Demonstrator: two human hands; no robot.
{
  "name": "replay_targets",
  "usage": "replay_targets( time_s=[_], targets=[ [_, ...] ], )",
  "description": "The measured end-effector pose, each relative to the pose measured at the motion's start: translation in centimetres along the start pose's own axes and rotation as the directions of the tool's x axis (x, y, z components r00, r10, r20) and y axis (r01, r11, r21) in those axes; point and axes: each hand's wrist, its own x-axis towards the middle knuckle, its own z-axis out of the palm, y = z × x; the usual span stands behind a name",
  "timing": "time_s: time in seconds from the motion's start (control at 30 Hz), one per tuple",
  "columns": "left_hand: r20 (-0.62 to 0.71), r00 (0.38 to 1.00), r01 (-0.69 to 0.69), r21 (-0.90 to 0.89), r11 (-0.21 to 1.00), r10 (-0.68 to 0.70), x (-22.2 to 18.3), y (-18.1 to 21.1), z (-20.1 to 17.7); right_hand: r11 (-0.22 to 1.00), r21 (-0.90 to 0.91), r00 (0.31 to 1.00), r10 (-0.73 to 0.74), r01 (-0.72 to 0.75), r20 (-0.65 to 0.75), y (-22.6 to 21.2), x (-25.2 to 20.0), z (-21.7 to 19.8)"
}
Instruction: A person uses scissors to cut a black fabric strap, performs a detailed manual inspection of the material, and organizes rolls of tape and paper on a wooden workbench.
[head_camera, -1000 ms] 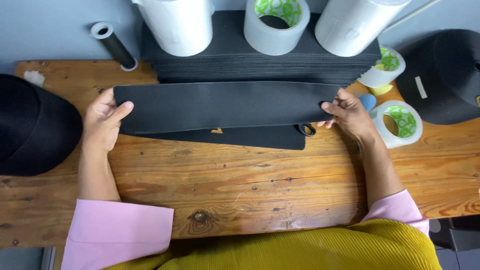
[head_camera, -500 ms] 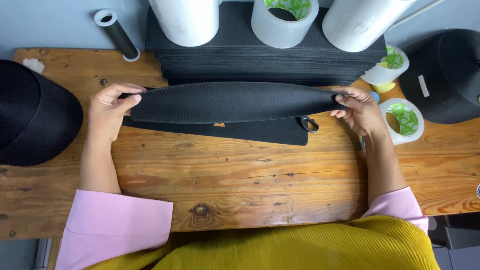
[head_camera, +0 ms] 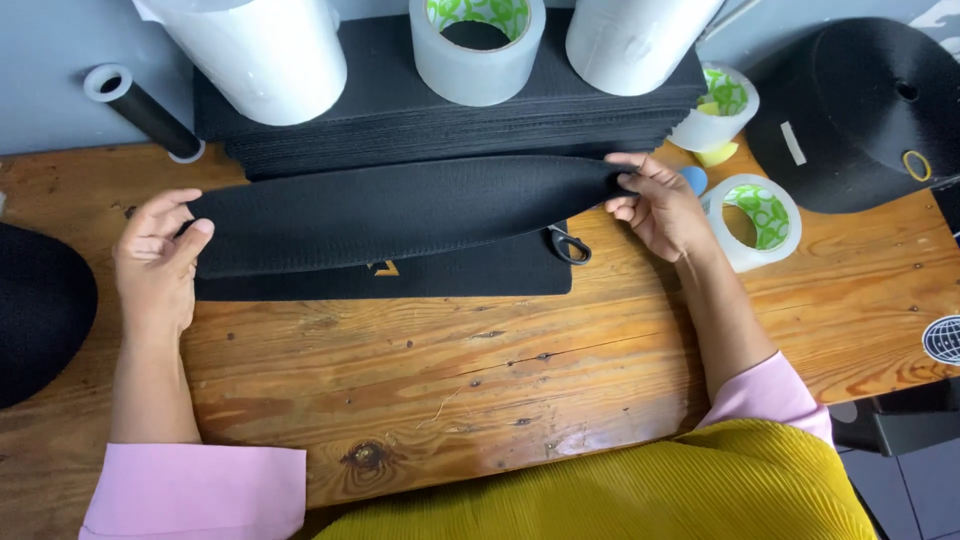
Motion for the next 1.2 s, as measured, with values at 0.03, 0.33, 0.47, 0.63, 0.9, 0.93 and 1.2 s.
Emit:
replay_targets(
  time_s=[0.03,0.33,0.47,0.63,0.9,0.93,1.2],
  targets=[
    [0.001,1.000,0.003,0.003,1.000,-0.003,-0.1,0.0,0.0,1.000,0.003,1.000,0.004,-0.004,-0.001,0.1,-0.2,-0.1],
    [0.143,0.987,0.088,-0.054,0.995,-0.079,-0.9,4.1,0.5,0.999,-0.038,0.994,-0.008,0.012,0.107,-2.6,-1.3,-0.3],
    [0.376,0.915,0.227,-0.178,0.957,-0.147,-1.5,6.3,0.6,0.996,0.063,0.973,-0.074,0.061,0.219,-3.7,-2.2,-1.0],
    [0.501,0.861,0.151,-0.075,0.986,-0.094,-1.8,6.3,0.6,0.991,0.011,0.958,-0.135,0.136,0.252,-4.1,-3.1,-0.8],
    [0.277,0.933,0.166,0.231,0.959,-0.228,-2.0,7.4,1.2,0.894,-0.417,0.975,-0.084,0.164,0.205,-4.0,-2.8,-0.1],
    [0.279,0.932,0.168,0.233,0.958,-0.232,-1.8,6.6,1.1,0.895,-0.416,0.976,-0.081,0.160,0.201,-4.0,-3.0,0.1],
    [0.409,0.906,-0.088,0.436,0.896,-0.110,-1.5,5.4,1.8,0.846,-0.510,0.983,-0.079,0.154,0.165,-3.5,-2.7,0.3]
  ],
)
